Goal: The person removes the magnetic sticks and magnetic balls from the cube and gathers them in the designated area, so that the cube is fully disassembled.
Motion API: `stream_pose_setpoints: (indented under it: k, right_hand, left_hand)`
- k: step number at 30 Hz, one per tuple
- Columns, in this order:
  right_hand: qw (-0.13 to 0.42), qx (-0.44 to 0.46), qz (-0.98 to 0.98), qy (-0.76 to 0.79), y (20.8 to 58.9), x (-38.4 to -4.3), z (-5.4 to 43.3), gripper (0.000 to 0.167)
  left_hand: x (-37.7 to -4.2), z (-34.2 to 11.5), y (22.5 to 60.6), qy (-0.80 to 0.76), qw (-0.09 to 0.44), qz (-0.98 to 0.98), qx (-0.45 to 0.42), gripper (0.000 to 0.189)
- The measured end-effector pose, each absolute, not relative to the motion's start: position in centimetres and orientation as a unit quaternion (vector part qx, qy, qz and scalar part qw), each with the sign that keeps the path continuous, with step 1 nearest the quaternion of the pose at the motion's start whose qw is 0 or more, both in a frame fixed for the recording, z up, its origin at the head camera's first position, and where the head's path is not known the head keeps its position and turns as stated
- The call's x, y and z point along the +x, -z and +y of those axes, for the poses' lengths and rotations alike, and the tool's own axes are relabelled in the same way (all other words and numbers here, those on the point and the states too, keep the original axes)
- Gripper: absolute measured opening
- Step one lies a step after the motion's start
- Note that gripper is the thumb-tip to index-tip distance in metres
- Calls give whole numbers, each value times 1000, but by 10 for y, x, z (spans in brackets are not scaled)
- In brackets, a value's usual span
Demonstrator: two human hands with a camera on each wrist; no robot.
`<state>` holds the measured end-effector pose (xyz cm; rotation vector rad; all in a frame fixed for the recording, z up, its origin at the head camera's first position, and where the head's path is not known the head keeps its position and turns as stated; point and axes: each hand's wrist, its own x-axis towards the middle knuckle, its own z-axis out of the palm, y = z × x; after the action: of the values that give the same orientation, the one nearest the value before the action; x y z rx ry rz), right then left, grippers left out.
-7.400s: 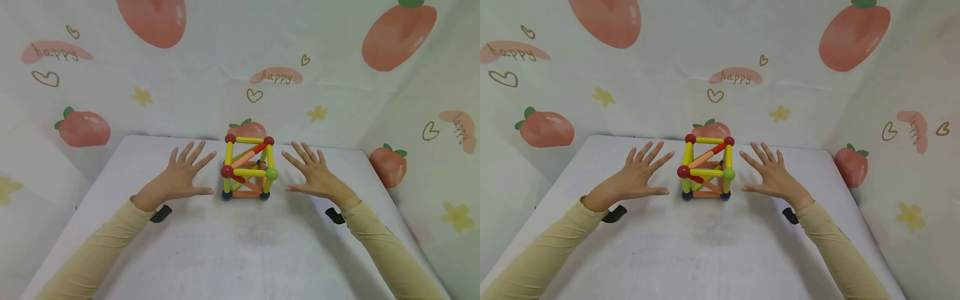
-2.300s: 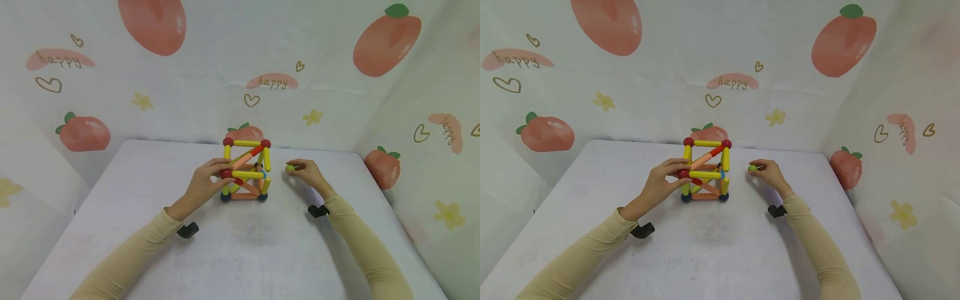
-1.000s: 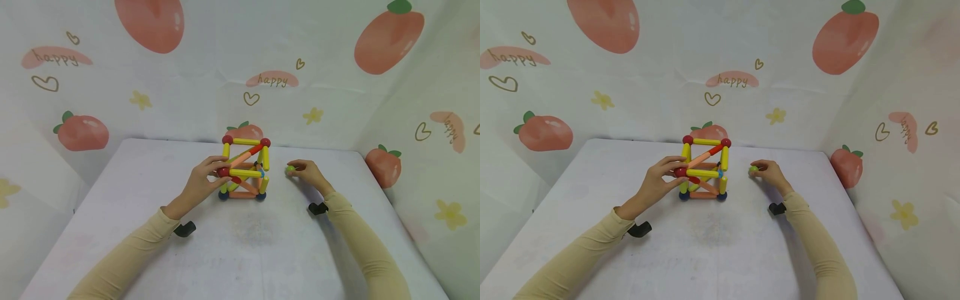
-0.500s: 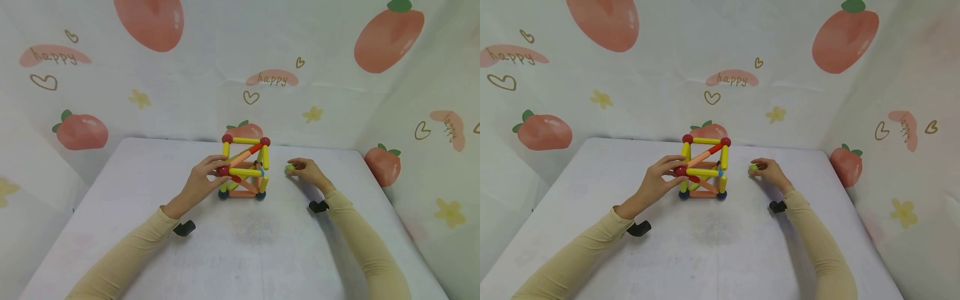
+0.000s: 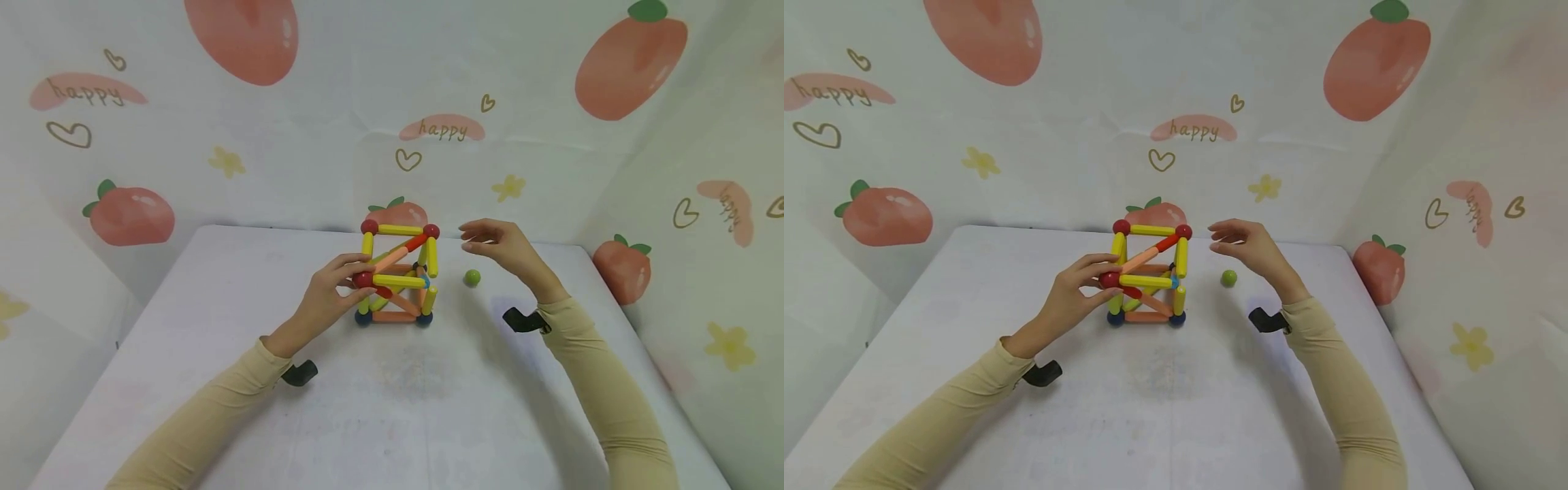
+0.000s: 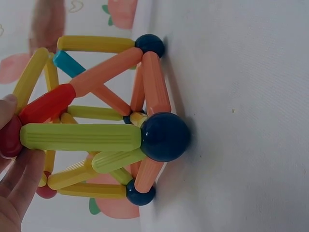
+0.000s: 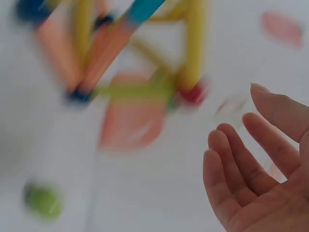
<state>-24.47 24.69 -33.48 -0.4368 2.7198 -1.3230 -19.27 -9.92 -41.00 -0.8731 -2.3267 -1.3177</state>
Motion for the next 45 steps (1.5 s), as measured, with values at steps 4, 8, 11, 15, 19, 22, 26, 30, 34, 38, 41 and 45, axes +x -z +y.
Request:
stream_pose_setpoints:
  k: [4, 8, 11, 15, 19, 22, 26, 30, 34, 38, 41, 45]
  right_hand:
    - [76, -198, 867, 450, 318, -228, 209, 37]
    - [100, -240, 862, 435, 322, -215, 175, 31]
    - [98, -255, 870, 410, 330, -210, 155, 29]
    - [93, -256, 877, 395, 338, -206, 138, 26]
    - [86, -258, 877, 397, 344, -206, 127, 24]
    - [75, -266, 876, 396, 346, -206, 122, 24]
    - [57, -266, 879, 391, 347, -204, 118, 21]
    - [41, -263, 883, 387, 347, -203, 116, 19]
    - [31, -259, 885, 386, 348, -201, 114, 18]
    - [25, -249, 889, 383, 348, -200, 113, 17]
    - [18, -247, 891, 380, 347, -198, 112, 17]
    - [9, -248, 895, 372, 345, -198, 111, 15]
  left_hand:
    - [-192, -100, 410, 459, 173, -816, -306, 43]
    - [-192, -100, 412, 453, 182, -820, -298, 43]
    - [-192, -100, 413, 453, 183, -824, -288, 41]
    - [-193, -100, 415, 458, 177, -825, -281, 40]
    - [-192, -100, 414, 459, 173, -827, -276, 40]
    - [-191, -100, 414, 463, 169, -827, -271, 39]
    - [-190, -99, 413, 468, 162, -827, -266, 39]
    - [-190, -99, 412, 471, 159, -826, -265, 39]
    - [-189, -99, 412, 471, 161, -826, -264, 39]
    - [-189, -100, 411, 469, 162, -827, -266, 39]
    - [-189, -99, 411, 468, 161, -828, -264, 39]
    - [-190, -99, 410, 469, 160, -828, -263, 39]
